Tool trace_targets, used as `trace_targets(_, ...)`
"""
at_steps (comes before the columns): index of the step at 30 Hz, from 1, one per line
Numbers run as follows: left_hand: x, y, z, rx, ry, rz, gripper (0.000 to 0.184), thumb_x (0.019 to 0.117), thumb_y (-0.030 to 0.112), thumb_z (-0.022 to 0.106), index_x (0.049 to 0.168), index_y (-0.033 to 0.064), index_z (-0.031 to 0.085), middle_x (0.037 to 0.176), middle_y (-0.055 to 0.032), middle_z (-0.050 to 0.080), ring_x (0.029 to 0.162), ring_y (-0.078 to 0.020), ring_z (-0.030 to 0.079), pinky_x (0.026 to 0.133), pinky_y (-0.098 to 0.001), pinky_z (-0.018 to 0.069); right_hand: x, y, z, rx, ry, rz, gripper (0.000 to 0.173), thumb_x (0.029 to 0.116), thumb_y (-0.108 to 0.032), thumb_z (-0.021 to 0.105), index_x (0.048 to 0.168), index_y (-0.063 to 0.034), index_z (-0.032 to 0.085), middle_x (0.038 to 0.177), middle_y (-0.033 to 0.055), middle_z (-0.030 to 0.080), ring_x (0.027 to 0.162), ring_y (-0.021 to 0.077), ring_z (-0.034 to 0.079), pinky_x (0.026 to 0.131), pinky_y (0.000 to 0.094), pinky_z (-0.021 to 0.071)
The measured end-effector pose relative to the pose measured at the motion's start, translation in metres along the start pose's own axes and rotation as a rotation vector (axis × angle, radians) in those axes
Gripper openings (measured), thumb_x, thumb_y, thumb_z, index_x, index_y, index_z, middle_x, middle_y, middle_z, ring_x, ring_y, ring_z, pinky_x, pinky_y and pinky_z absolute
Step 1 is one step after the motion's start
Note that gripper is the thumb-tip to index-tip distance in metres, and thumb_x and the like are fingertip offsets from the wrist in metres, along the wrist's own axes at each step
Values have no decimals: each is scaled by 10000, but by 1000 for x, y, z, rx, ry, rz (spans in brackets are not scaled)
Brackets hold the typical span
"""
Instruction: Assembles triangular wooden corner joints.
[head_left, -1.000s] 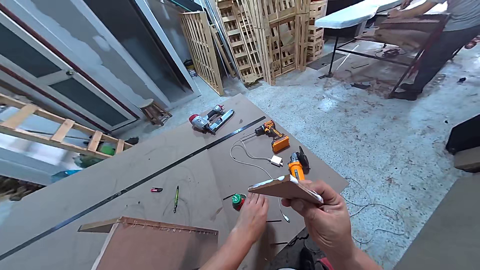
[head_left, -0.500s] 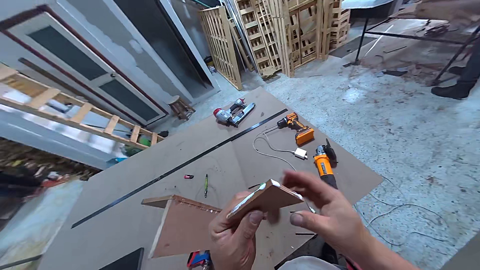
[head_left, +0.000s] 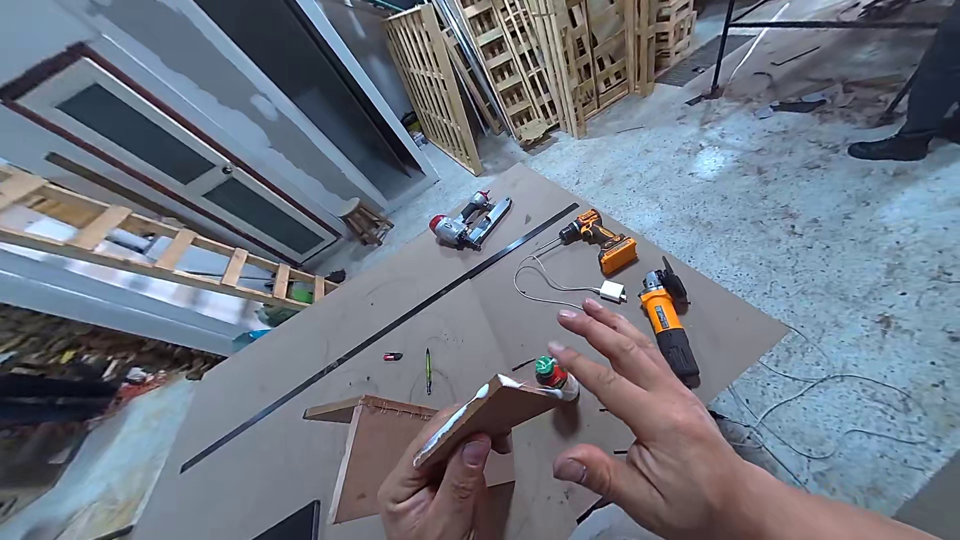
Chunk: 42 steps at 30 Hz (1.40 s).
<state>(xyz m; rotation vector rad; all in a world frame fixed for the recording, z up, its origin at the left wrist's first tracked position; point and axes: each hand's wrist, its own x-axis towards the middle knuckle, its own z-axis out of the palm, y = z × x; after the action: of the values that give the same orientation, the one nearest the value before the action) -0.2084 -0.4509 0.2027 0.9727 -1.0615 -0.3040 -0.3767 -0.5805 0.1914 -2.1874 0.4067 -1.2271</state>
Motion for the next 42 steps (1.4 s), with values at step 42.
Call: trace_targets(42,-3,5,-15,114,-77,70,184,1008,240,641,1130,173,762,976,-12,762,809,-115,734,729,-253,619,-17,-15,9,73,-151,72,790,973,-718,459,1457,-103,574,1618,52,423,1547,250,285,1246,500,309)
